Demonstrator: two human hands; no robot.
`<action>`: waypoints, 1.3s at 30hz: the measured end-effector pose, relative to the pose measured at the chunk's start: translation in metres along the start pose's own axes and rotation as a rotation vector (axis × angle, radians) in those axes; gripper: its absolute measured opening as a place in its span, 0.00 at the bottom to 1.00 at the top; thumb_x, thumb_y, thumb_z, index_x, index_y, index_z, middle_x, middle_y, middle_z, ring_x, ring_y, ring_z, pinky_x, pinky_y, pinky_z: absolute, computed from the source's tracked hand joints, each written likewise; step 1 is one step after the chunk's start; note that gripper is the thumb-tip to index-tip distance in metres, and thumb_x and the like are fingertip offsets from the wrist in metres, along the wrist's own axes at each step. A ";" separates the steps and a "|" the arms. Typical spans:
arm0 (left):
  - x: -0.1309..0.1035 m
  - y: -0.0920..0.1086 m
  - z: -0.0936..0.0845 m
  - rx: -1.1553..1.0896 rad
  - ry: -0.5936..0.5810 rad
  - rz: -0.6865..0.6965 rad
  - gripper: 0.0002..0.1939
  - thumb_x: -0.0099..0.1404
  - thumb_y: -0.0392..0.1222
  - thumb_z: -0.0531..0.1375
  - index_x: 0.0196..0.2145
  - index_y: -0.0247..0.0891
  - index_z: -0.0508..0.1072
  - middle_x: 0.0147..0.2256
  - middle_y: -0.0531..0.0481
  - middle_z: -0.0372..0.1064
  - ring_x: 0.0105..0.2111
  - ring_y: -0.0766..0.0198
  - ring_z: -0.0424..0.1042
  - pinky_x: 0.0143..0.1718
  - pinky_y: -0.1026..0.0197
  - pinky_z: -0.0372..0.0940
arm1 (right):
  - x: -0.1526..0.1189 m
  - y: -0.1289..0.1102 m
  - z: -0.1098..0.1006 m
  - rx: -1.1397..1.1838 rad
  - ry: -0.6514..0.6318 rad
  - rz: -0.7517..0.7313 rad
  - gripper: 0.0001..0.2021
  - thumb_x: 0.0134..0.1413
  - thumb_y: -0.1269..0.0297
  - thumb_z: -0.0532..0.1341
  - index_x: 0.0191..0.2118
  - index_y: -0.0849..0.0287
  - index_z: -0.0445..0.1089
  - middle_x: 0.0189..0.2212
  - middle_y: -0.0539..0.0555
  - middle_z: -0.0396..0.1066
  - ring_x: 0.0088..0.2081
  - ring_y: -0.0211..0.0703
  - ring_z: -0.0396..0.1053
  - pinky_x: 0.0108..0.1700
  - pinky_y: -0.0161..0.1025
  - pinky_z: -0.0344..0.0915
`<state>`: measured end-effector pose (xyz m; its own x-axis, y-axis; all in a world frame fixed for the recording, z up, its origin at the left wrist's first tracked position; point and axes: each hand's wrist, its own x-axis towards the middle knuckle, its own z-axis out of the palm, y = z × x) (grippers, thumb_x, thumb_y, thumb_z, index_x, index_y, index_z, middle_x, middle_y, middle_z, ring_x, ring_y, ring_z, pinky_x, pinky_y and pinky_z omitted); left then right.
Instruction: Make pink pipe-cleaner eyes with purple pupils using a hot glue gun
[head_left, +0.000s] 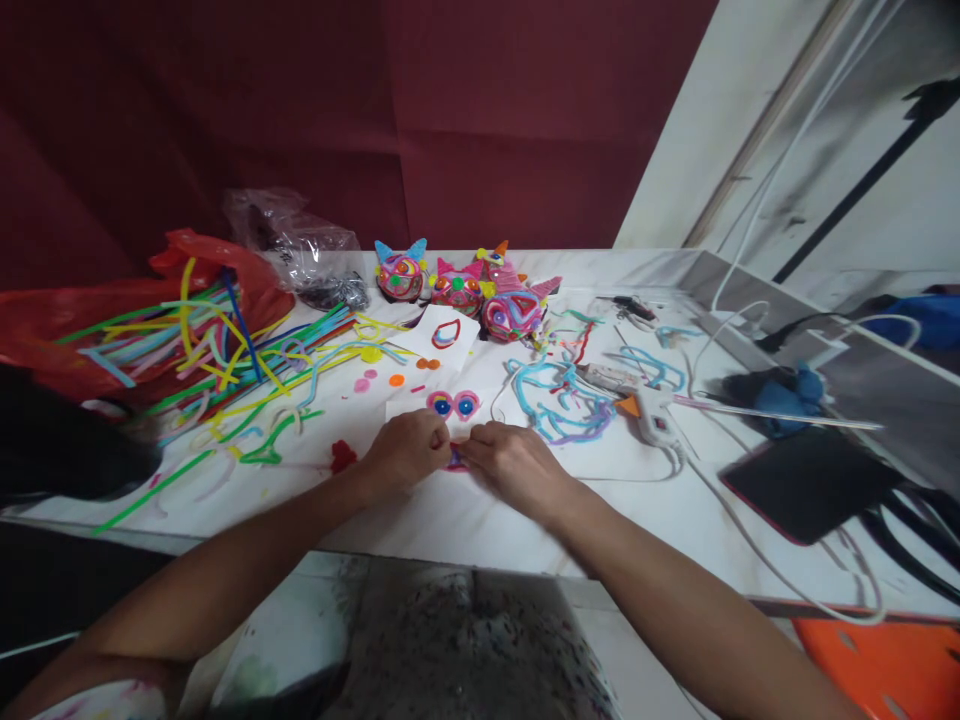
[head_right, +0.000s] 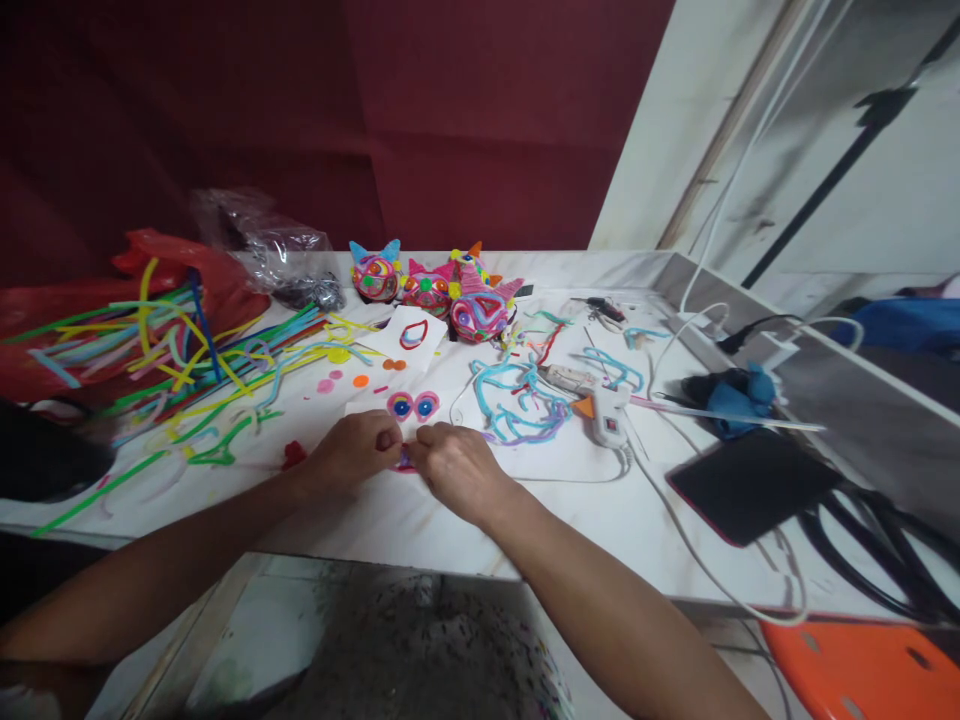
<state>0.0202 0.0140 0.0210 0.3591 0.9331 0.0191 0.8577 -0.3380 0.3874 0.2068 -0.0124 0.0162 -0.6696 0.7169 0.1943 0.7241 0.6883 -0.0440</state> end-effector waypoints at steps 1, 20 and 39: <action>0.001 -0.001 -0.001 -0.015 0.006 -0.001 0.06 0.55 0.32 0.57 0.23 0.38 0.68 0.25 0.55 0.66 0.26 0.66 0.63 0.29 0.63 0.52 | -0.001 0.001 -0.002 0.008 0.005 0.016 0.11 0.68 0.69 0.57 0.40 0.60 0.78 0.36 0.56 0.76 0.37 0.43 0.71 0.34 0.39 0.57; 0.008 -0.008 -0.004 -0.120 0.112 0.205 0.04 0.55 0.32 0.58 0.24 0.38 0.68 0.25 0.56 0.63 0.26 0.68 0.62 0.30 0.65 0.56 | -0.003 0.004 -0.004 0.105 -0.055 0.079 0.12 0.67 0.69 0.56 0.37 0.60 0.77 0.35 0.56 0.76 0.38 0.43 0.73 0.35 0.37 0.60; 0.053 0.011 -0.070 -0.286 0.426 0.004 0.07 0.51 0.41 0.59 0.28 0.37 0.75 0.26 0.55 0.70 0.26 0.68 0.63 0.30 0.67 0.60 | -0.058 0.078 -0.054 0.058 0.223 0.614 0.11 0.61 0.75 0.56 0.37 0.59 0.76 0.37 0.57 0.77 0.37 0.41 0.73 0.39 0.35 0.61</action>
<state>0.0231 0.0684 0.0912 0.1294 0.9193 0.3716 0.7004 -0.3500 0.6220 0.3110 -0.0062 0.0542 -0.0825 0.9455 0.3150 0.9494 0.1706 -0.2636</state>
